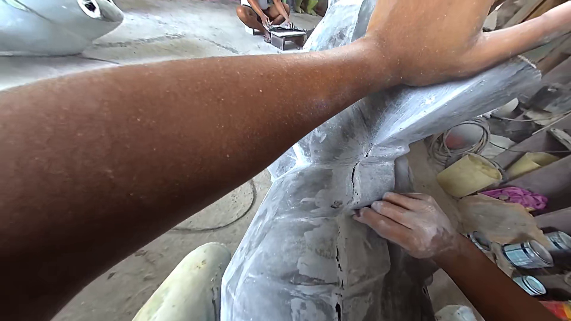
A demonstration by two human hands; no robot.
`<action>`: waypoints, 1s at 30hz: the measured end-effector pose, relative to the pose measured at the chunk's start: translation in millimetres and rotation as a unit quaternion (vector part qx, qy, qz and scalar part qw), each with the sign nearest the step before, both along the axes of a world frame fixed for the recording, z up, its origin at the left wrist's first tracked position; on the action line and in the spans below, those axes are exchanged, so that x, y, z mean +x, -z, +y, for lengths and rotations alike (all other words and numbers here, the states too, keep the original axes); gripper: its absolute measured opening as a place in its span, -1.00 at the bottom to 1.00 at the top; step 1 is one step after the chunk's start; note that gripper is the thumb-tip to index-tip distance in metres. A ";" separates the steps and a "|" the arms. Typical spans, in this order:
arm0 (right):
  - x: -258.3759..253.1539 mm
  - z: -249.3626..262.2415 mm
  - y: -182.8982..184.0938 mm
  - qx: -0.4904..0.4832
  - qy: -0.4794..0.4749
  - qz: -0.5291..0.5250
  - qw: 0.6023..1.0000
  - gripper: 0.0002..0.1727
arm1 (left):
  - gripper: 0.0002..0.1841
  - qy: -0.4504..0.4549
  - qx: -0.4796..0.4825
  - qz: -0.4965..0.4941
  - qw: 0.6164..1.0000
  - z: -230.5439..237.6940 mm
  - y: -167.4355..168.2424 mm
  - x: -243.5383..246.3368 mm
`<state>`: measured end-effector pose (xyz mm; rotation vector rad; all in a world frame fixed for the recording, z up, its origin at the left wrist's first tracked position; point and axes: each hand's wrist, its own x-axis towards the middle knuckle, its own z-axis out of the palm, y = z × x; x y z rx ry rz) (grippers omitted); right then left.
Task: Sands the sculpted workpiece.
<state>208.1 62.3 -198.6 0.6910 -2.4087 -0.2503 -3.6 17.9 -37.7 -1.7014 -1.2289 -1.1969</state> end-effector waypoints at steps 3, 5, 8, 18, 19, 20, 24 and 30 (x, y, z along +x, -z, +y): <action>-4.3 0.8 1.1 0.005 -0.006 0.024 1.000 -0.86 | -0.45 -0.009 -0.036 0.008 0.999 -4.3 -4.6 -3.0; -14.1 -17.4 -7.7 0.012 -0.006 0.010 1.000 -0.83 | -0.45 -0.007 -0.050 0.007 0.999 -4.0 -5.2 -0.9; -22.0 -36.2 -22.6 0.011 0.045 -0.034 0.998 -0.84 | -0.42 -0.008 -0.040 0.010 0.999 -2.4 -4.7 5.0; 24.7 -63.0 -38.4 -0.328 0.372 -0.016 0.868 -0.75 | -0.23 -0.039 -0.098 0.049 0.993 -2.1 -13.5 29.2; 23.2 -67.9 -41.7 -0.370 0.399 -0.016 0.839 -0.76 | -0.22 -0.031 -0.103 0.049 0.993 -1.2 -13.4 32.1; 21.5 -73.7 -43.0 -0.394 0.426 -0.027 0.814 -0.77 | -0.22 -0.022 -0.107 0.052 0.993 0.4 -13.2 35.2; 16.3 -98.3 -32.5 -0.305 0.544 -0.027 0.781 -0.73 | -0.22 0.005 -0.129 0.055 0.990 5.8 -13.8 49.1; -20.5 -93.9 -55.4 -0.175 0.642 -0.056 0.745 -0.81 | -0.25 0.061 -0.135 0.058 0.987 20.1 -11.5 63.6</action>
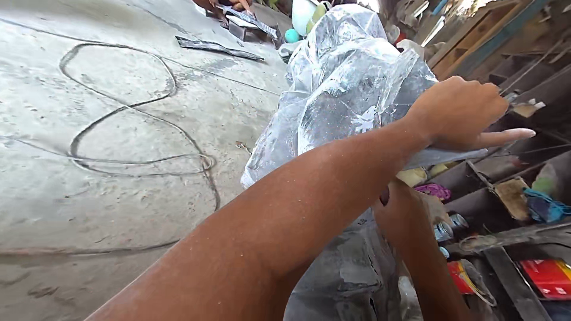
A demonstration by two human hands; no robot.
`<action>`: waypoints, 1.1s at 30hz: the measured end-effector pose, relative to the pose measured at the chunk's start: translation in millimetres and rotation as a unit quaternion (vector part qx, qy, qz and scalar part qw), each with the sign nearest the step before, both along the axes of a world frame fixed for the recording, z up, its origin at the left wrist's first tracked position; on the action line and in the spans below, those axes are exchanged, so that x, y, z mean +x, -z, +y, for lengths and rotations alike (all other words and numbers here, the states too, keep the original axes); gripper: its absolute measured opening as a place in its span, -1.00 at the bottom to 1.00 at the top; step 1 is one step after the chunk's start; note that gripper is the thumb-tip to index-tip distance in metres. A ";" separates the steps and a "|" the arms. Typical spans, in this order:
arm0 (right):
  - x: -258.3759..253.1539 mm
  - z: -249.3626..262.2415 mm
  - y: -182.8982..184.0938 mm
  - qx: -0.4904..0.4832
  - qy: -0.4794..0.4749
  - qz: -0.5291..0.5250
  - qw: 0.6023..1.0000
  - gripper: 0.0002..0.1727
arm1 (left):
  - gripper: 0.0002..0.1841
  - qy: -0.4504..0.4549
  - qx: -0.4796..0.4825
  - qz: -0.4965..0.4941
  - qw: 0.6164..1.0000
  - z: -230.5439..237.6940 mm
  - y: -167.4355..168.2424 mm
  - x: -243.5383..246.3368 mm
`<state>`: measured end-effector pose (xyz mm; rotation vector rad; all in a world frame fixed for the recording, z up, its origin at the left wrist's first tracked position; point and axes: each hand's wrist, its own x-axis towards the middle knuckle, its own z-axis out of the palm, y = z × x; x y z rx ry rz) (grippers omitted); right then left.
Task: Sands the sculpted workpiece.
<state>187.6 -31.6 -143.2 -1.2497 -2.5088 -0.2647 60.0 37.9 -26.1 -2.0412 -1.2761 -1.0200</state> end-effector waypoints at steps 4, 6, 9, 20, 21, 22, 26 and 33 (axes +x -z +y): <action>18.7 -4.9 14.0 0.041 -0.033 -0.004 0.999 -0.76 | -0.32 0.037 0.009 0.003 0.999 4.1 3.4 4.2; 27.8 -2.5 19.0 0.042 -0.043 0.014 0.998 -0.76 | -0.32 0.038 0.001 0.004 0.999 5.3 2.1 1.5; 16.7 8.4 8.9 -0.008 -0.025 0.012 1.000 -0.80 | -0.33 0.042 0.002 0.007 0.999 8.1 3.0 2.8; 15.6 19.1 -0.1 -0.044 -0.029 0.002 0.999 -0.82 | -0.33 0.045 0.030 -0.002 0.999 15.8 7.6 6.1; 10.2 21.2 -2.8 -0.045 -0.025 -0.002 0.999 -0.85 | -0.31 0.041 0.025 0.004 0.999 15.2 6.3 7.2; 9.4 18.3 -2.5 -0.036 -0.028 -0.002 0.999 -0.86 | -0.31 0.037 0.024 0.009 0.999 15.0 4.6 6.5; 37.6 -6.4 18.1 0.028 -0.068 0.029 0.997 -0.74 | -0.32 0.033 0.036 0.007 0.999 11.9 6.4 2.1; 55.1 9.3 17.1 0.001 -0.233 -0.005 0.972 -0.73 | -0.33 0.033 0.065 -0.002 0.997 11.5 8.6 -3.5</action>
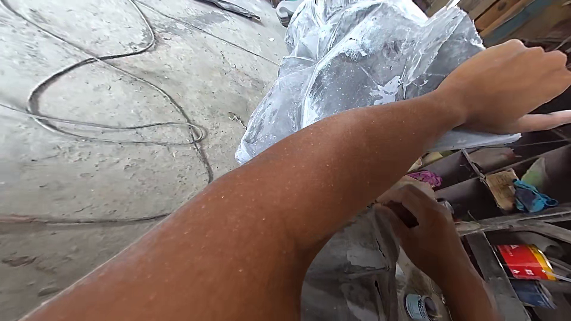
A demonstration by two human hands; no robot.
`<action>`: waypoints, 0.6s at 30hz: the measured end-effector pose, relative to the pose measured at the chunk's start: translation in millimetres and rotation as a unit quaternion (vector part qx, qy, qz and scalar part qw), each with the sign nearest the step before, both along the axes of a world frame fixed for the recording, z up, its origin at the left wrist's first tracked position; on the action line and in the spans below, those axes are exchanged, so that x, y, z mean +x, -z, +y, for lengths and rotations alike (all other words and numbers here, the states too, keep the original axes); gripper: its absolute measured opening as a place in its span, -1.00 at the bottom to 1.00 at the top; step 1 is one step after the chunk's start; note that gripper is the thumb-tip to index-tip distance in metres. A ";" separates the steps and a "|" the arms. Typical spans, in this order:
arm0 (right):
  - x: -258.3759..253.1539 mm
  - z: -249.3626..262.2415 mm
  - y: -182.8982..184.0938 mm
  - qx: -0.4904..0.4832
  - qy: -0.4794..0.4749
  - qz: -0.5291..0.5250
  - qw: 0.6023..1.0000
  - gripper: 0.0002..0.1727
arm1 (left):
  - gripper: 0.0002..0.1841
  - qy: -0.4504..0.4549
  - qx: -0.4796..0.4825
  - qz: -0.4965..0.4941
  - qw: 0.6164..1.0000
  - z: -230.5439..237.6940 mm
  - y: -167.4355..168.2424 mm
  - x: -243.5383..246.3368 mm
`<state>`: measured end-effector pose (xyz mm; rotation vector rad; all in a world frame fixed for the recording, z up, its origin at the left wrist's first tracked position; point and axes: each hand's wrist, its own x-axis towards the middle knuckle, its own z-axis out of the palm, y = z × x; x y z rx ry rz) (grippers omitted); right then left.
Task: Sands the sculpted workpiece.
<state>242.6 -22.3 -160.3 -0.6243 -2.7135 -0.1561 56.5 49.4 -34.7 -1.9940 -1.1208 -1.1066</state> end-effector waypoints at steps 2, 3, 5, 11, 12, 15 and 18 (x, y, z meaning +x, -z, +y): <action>7.9 2.2 7.2 -0.014 -0.032 -0.025 0.999 -0.74 | -0.33 -0.009 -0.001 0.000 1.000 -2.0 -0.9 -3.7; 11.7 3.0 8.6 -0.029 -0.043 -0.042 0.998 -0.76 | -0.34 -0.010 0.002 -0.002 1.000 -1.7 -0.7 -4.5; 17.0 3.4 5.6 -0.075 -0.061 -0.076 0.992 -0.77 | -0.34 -0.007 0.003 -0.006 1.000 -1.9 0.4 -4.8; 0.4 3.9 -7.9 0.018 -0.122 -0.143 0.982 -0.70 | -0.34 -0.005 0.032 -0.010 0.999 1.4 1.8 -14.6; -6.5 1.2 -9.2 0.037 -0.122 -0.146 0.981 -0.70 | -0.34 -0.004 0.031 -0.012 0.999 0.6 2.1 -14.6; -6.1 -19.9 -10.7 0.019 -0.075 -0.171 0.982 -0.67 | -0.32 -0.014 0.022 -0.006 1.000 -2.5 1.4 -12.8; 11.4 -57.8 0.4 0.028 -0.016 -0.142 0.989 -0.63 | -0.30 -0.025 0.015 0.000 1.000 -4.0 0.9 -11.9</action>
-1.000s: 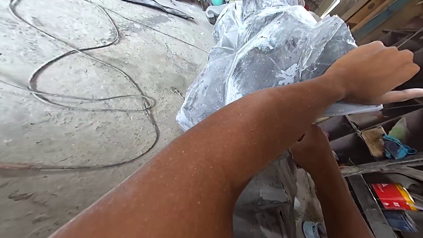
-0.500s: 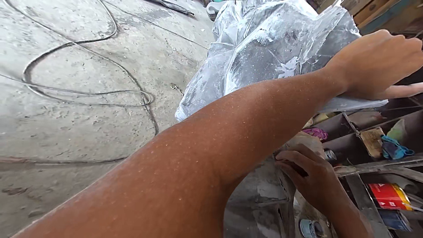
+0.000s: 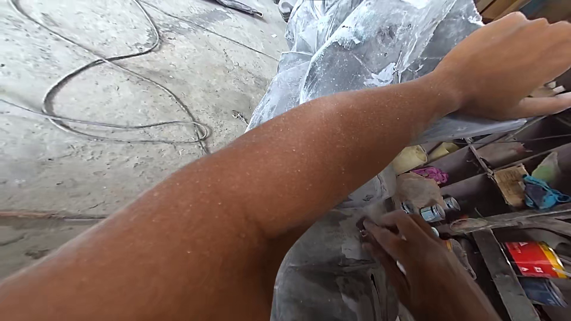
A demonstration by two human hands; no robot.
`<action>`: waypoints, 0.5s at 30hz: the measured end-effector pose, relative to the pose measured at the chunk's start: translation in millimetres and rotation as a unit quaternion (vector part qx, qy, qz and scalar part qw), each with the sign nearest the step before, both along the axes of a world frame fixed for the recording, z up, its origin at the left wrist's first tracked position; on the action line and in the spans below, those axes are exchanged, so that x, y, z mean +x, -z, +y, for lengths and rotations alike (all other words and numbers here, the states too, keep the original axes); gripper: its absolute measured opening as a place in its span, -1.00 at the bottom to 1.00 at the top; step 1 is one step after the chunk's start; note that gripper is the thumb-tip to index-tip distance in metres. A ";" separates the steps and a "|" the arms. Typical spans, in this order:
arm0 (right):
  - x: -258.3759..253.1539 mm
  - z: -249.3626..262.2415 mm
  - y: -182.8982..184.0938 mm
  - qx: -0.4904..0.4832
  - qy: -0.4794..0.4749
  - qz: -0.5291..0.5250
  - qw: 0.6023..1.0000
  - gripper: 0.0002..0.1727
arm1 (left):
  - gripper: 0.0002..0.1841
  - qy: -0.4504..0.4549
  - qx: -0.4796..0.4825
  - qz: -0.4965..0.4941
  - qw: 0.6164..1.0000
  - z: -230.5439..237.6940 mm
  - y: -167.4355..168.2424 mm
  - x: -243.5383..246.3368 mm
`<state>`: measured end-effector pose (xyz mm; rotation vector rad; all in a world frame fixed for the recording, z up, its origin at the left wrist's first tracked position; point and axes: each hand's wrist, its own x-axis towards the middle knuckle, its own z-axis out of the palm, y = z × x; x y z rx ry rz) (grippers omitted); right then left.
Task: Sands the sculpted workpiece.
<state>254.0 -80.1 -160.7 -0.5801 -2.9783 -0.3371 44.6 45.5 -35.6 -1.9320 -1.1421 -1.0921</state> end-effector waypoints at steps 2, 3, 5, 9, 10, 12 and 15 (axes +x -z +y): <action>-3.2 -7.2 10.9 0.024 0.034 0.030 0.999 -0.62 | -0.30 -0.002 0.004 -0.001 1.000 -0.3 -0.7 -2.1; -7.1 -6.1 15.4 0.031 0.054 0.034 0.997 -0.61 | -0.31 0.000 -0.001 -0.003 1.000 -1.1 -0.9 -1.8; -9.2 -11.4 21.5 0.031 0.091 0.034 0.995 -0.59 | -0.29 -0.001 -0.012 -0.005 1.000 -2.5 -0.7 3.0; 4.1 -63.3 23.6 0.062 0.141 0.050 0.987 -0.56 | -0.27 -0.017 -0.020 -0.001 1.000 -3.3 -3.4 0.3; 2.8 -68.3 26.0 0.074 0.151 0.059 0.984 -0.56 | -0.26 -0.019 -0.025 0.001 1.000 -3.7 -4.4 -3.3; -10.5 -55.6 31.5 0.100 0.150 0.078 0.981 -0.62 | -0.26 -0.019 -0.032 -0.001 0.999 -3.3 -4.6 -4.4; -26.4 -37.0 39.1 0.093 0.164 0.079 0.979 -0.68 | -0.24 -0.026 -0.049 0.000 0.998 -5.6 -3.3 -1.6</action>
